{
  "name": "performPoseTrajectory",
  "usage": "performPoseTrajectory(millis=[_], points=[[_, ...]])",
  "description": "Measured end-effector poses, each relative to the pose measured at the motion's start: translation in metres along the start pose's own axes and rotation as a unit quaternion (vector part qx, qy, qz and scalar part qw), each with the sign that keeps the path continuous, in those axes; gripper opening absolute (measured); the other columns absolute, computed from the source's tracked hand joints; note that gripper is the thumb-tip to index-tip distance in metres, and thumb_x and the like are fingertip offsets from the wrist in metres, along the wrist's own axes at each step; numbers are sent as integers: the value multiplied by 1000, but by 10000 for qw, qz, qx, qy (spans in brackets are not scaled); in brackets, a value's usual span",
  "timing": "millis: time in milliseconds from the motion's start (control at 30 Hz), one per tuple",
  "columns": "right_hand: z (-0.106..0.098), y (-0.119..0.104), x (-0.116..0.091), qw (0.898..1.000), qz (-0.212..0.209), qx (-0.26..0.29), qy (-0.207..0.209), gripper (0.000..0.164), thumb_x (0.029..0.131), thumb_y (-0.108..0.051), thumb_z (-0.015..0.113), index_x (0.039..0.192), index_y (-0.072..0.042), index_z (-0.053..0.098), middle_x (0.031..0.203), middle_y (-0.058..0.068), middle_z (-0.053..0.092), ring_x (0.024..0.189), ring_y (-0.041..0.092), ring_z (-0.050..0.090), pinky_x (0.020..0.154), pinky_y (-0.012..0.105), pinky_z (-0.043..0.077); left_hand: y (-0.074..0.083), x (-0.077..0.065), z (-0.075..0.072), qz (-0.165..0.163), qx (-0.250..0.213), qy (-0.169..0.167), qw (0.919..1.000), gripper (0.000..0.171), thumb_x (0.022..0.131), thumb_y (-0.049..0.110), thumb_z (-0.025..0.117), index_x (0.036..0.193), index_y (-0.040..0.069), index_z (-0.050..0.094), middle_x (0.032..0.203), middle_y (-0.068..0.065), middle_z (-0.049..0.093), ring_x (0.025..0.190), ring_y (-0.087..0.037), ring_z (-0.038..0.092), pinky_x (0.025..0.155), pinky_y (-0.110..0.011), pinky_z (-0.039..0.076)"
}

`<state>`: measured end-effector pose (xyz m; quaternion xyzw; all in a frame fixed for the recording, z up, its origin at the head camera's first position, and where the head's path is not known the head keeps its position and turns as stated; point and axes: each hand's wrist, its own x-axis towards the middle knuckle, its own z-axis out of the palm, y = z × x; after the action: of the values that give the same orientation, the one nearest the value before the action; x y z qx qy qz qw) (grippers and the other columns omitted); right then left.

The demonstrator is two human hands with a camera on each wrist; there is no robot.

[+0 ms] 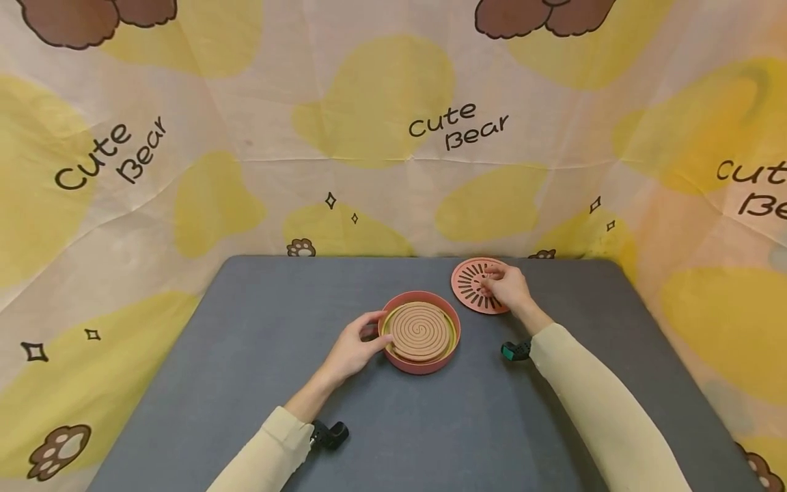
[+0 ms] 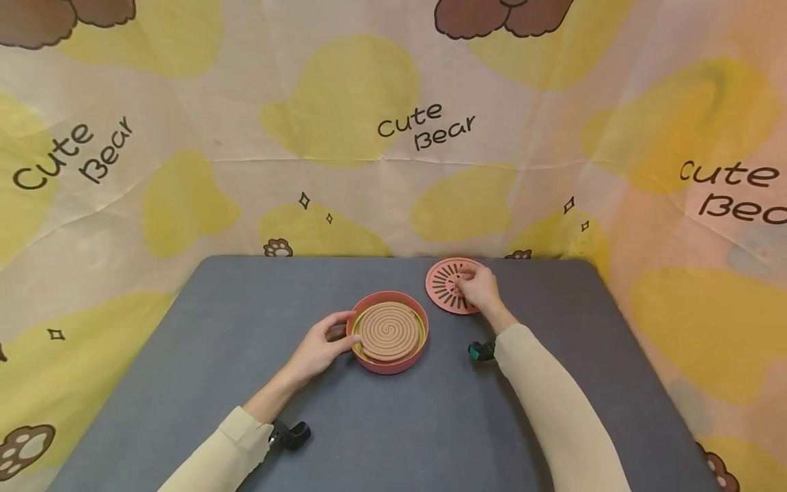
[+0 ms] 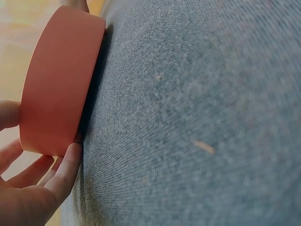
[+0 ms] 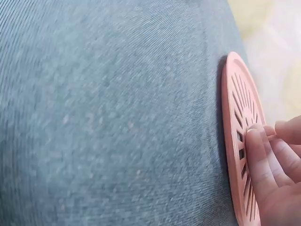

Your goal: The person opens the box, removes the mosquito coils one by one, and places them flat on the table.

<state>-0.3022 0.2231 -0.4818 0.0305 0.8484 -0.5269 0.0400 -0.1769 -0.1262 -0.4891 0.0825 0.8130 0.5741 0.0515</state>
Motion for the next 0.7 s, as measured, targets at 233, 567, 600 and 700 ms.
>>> performPoseTrajectory(millis=[233, 567, 600, 700], points=[[-5, -3, -3, 9995, 10, -263, -151, 43, 102, -11, 62, 141, 5, 54, 117, 25, 65, 90, 31, 72, 71, 33, 59, 0, 0, 0, -58, 22, -7, 10000, 53, 94, 24, 77, 142, 11, 59, 143, -9, 58, 126, -31, 59, 90, -44, 55], [-23, -37, -19, 9890, -256, -1394, -418, 37, 102, -15, 59, 132, 7, 60, 112, 25, 66, 97, 39, 67, 79, 43, 55, 16, -5, 3, -79, 98, 144, 9998, 50, 94, 11, 75, 140, 1, 58, 141, -19, 57, 125, -39, 58, 91, -51, 53], [-24, -41, -21, 9889, -314, -1366, -494, 37, 103, -16, 59, 131, 8, 61, 111, 25, 67, 96, 40, 68, 78, 43, 56, 16, -4, 2, -84, 108, 130, 9998, 50, 94, 12, 75, 140, 1, 58, 141, -19, 57, 125, -39, 58, 91, -51, 54], [-27, -55, -27, 9869, -606, -1362, -616, 37, 102, -18, 60, 129, 7, 63, 109, 25, 68, 96, 41, 69, 78, 44, 57, 10, -1, 2, -29, 111, 102, 9999, 50, 94, 17, 76, 140, 6, 60, 140, -14, 59, 124, -35, 60, 89, -47, 55]])
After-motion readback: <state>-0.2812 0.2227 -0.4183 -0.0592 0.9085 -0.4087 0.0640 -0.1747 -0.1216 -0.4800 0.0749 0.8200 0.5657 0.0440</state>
